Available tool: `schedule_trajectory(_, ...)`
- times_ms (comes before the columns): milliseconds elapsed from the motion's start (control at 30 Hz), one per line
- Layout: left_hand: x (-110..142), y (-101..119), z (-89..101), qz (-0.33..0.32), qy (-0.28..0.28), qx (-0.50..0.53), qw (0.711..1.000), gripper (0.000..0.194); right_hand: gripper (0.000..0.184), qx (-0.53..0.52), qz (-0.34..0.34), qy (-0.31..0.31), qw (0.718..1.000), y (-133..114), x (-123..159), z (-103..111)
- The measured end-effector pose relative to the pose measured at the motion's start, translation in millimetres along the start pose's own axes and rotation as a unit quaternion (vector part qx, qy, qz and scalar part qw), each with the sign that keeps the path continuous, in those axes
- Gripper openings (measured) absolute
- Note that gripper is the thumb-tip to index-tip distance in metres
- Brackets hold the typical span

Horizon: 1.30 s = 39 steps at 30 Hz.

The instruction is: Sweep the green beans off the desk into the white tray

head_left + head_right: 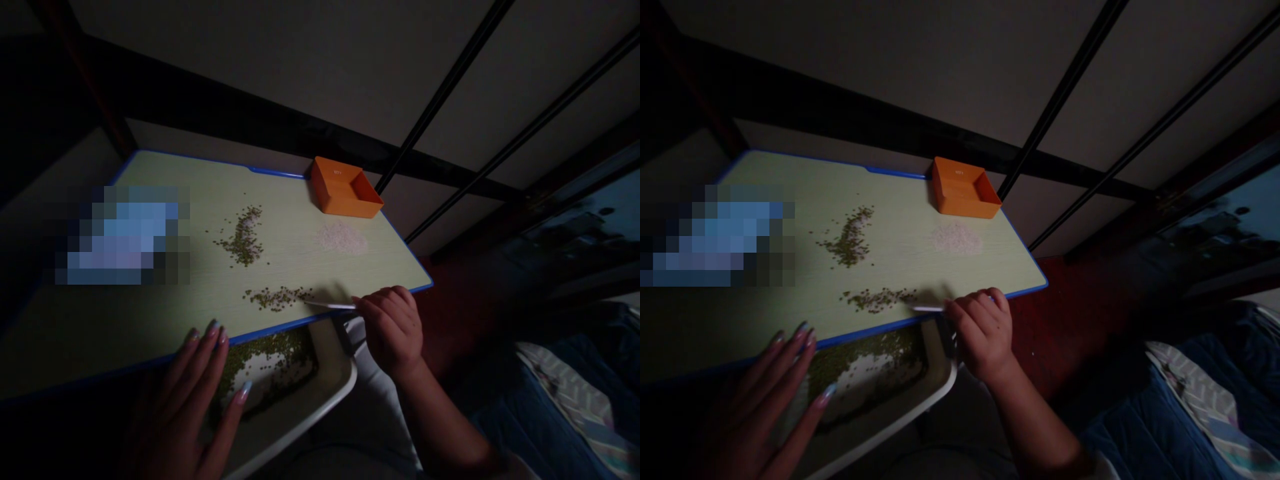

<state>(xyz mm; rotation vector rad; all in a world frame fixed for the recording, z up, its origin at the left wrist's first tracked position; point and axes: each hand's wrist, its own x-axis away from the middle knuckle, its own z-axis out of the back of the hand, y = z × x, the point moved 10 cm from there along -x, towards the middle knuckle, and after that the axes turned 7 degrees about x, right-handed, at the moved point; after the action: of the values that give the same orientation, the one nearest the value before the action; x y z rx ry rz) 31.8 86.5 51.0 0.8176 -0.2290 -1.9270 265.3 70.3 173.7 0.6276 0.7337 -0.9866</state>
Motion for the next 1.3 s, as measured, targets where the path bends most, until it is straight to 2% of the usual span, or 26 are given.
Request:
schedule_trajectory(333,0,-4,-2.5,0.005,-0.003,0.006,1.0,0.069,0.024,-0.045,0.009,-0.018,0.999,-6,1,11)
schedule_trajectory(633,1,-5,-5.1,-0.001,0.001,-0.004,1.0,0.069,0.019,0.04,-0.029,-0.009,0.999,15,5,0)
schedule_trajectory(933,4,-4,-2.5,0.003,0.001,0.005,1.0,0.069,0.019,0.033,-0.019,-0.016,0.999,11,3,-1)
schedule_trajectory(1300,2,-2,-4.4,-0.004,-0.001,-0.004,1.0,0.069,0.02,0.008,0.003,-0.008,1.0,4,5,11)
